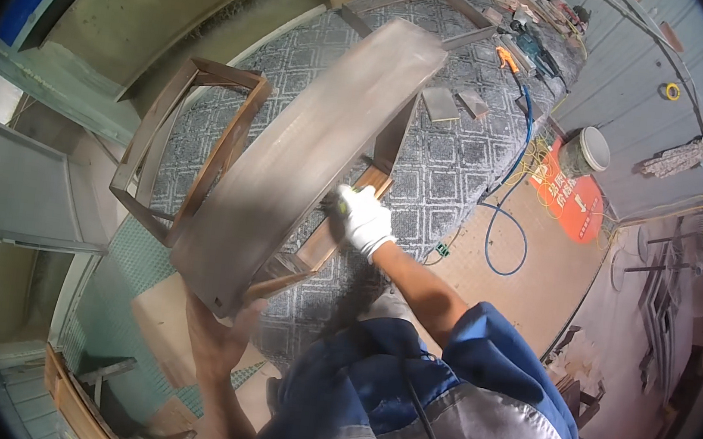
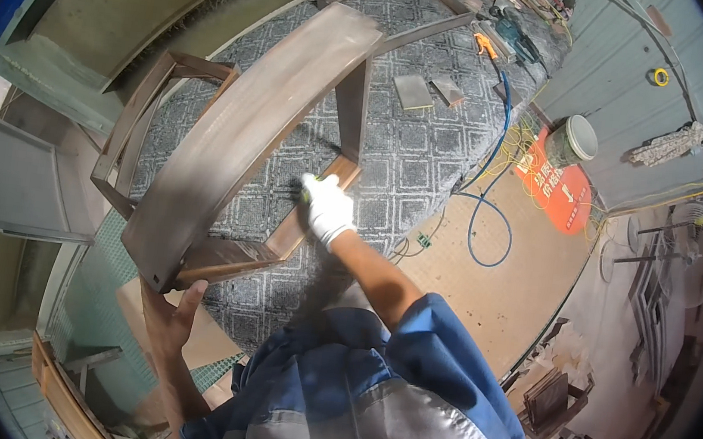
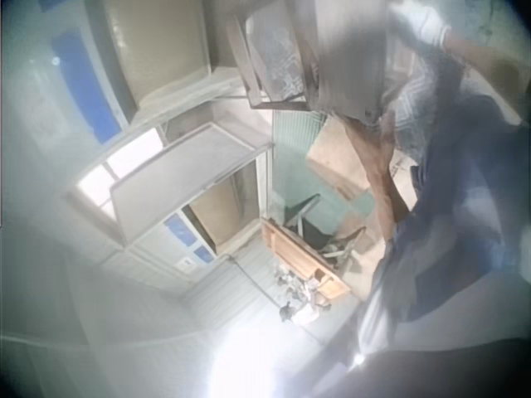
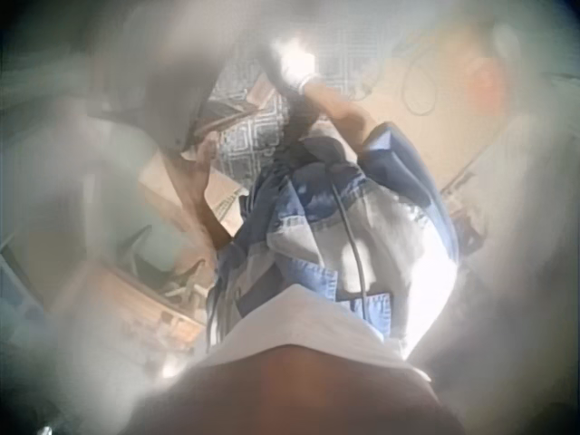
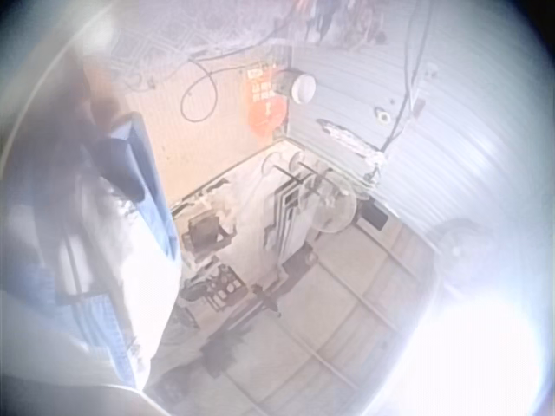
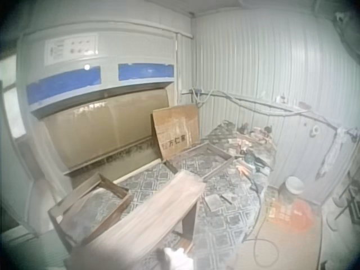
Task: The person sands wooden furniture components and frames using an electric sander, rotating and turning the pieces by hand to sand multiple sides.
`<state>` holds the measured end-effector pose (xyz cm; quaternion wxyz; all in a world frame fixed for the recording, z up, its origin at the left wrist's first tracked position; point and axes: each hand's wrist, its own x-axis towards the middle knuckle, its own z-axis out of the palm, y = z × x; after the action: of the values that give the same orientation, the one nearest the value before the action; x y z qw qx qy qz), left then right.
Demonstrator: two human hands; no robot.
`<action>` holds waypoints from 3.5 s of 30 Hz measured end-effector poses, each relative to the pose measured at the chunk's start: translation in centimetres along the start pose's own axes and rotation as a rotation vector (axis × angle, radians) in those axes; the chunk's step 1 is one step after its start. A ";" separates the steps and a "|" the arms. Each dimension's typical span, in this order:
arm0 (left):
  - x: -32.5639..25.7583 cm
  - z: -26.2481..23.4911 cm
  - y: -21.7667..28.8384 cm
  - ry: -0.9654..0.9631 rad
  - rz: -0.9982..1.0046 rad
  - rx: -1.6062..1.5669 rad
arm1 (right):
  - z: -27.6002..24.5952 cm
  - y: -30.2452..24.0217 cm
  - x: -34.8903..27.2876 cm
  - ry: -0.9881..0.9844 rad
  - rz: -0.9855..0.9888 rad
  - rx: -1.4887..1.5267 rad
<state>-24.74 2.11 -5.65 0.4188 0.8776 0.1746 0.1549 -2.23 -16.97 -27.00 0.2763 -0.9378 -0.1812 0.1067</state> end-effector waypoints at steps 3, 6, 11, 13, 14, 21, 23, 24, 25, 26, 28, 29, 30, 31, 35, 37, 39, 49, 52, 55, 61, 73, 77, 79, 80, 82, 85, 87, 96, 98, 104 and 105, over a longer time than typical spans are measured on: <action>0.0 0.6 -0.2 -0.029 -0.018 -0.110 | 0.2 3.4 2.0 0.127 -0.013 0.060; -1.9 0.2 -1.8 -0.010 -0.032 -0.015 | -1.2 -1.6 -0.8 -0.023 0.006 0.040; -3.2 0.2 -1.4 0.112 -0.156 -0.173 | 3.9 -2.4 -1.1 -0.019 -0.202 0.123; -2.6 0.5 0.9 0.168 -0.219 -0.143 | 0.9 0.2 0.8 -0.042 -0.145 0.138; -2.3 0.7 2.2 0.196 -0.249 -0.131 | -0.8 1.5 2.1 -0.070 -0.107 0.131; -5.1 -2.5 0.6 0.242 -0.583 0.519 | -1.2 3.7 2.8 -0.062 -0.275 0.018; -4.4 -2.9 0.3 0.223 -0.643 0.460 | 2.0 4.5 3.4 -0.097 -0.134 0.001; -4.3 -3.3 0.3 0.208 -0.681 0.319 | 2.3 4.9 3.8 -0.075 -0.114 -0.016; 0.5 -0.4 9.5 -0.204 -0.962 0.747 | 2.3 5.4 4.1 -0.053 -0.091 -0.045; 1.4 -0.1 11.1 -0.196 -0.970 0.757 | 1.0 5.6 4.2 -0.013 -0.139 -0.116; 2.4 0.3 12.3 -0.325 -1.132 0.894 | -0.5 6.1 4.8 -0.039 -0.119 -0.098; 2.5 0.6 12.5 -0.318 -1.136 0.896 | -0.9 6.1 5.2 -0.077 -0.027 -0.035; 2.4 0.7 12.7 -0.288 -1.109 0.855 | 0.2 6.6 5.7 -0.076 -0.003 0.011; 2.2 0.8 12.8 -0.259 -1.079 0.814 | 1.1 7.1 6.1 -0.072 0.020 0.059; 0.7 0.7 11.6 -0.134 -1.114 0.663 | 4.8 8.5 7.7 0.001 -0.088 -0.099; -1.8 -0.9 8.7 -0.063 -1.134 0.626 | 2.4 7.4 7.3 -0.032 -0.094 -0.134; -6.1 -4.5 1.9 0.138 -0.856 0.557 | 2.0 7.6 7.7 0.090 -0.175 -0.326; -6.7 -4.6 0.8 0.124 -0.822 0.447 | 0.6 6.2 6.6 -0.134 0.164 0.467; -6.7 -2.8 1.5 0.226 -0.674 0.343 | -1.8 7.1 6.7 0.005 0.065 0.458; -7.4 -5.0 0.5 0.098 -0.842 0.447 | -2.8 8.7 5.8 -0.022 -0.199 0.101; -7.1 -4.6 0.4 0.158 -0.862 0.504 | -3.9 10.5 4.6 0.007 -0.248 -0.013; -3.3 -1.0 5.3 0.148 -0.773 0.369 | 4.2 4.6 -0.8 -0.301 -0.087 0.484; -3.2 0.0 7.3 0.232 -0.781 0.158 | -2.9 4.8 1.3 -0.166 -0.322 0.125; -3.2 -0.2 5.3 0.149 -0.672 0.210 | -3.9 8.7 2.8 -0.066 -0.241 0.286; -3.3 -0.3 4.7 0.135 -0.643 0.227 | -4.2 9.5 3.0 -0.040 -0.238 0.263; -3.4 -0.4 3.8 0.069 -0.533 0.173 | -5.9 10.2 3.2 -0.012 -0.252 0.103; -2.0 0.5 4.9 0.025 -0.479 0.339 | -4.7 10.4 1.6 -0.030 -0.254 0.052; -3.3 0.3 3.1 0.110 -0.397 0.264 | -3.8 8.4 -0.4 -0.082 -0.291 0.010; -3.6 1.5 -0.6 -0.039 -0.057 0.404 | 0.1 1.8 -2.7 -0.103 -0.261 0.132; -2.7 2.8 -2.2 -0.036 -0.003 0.276 | 1.9 3.5 -0.4 0.049 -0.198 0.050; -0.5 6.8 -6.6 -0.169 0.146 0.231 | 3.5 -1.6 -3.6 -0.194 -0.169 0.011; -0.2 7.3 -6.6 -0.186 0.069 0.153 | 3.9 -2.5 -4.6 -0.181 -0.153 0.022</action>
<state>-23.03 0.88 -15.28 0.3595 0.9230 0.1159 0.0733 -8.35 -14.98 -28.38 0.2765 -0.9047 -0.2751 0.1716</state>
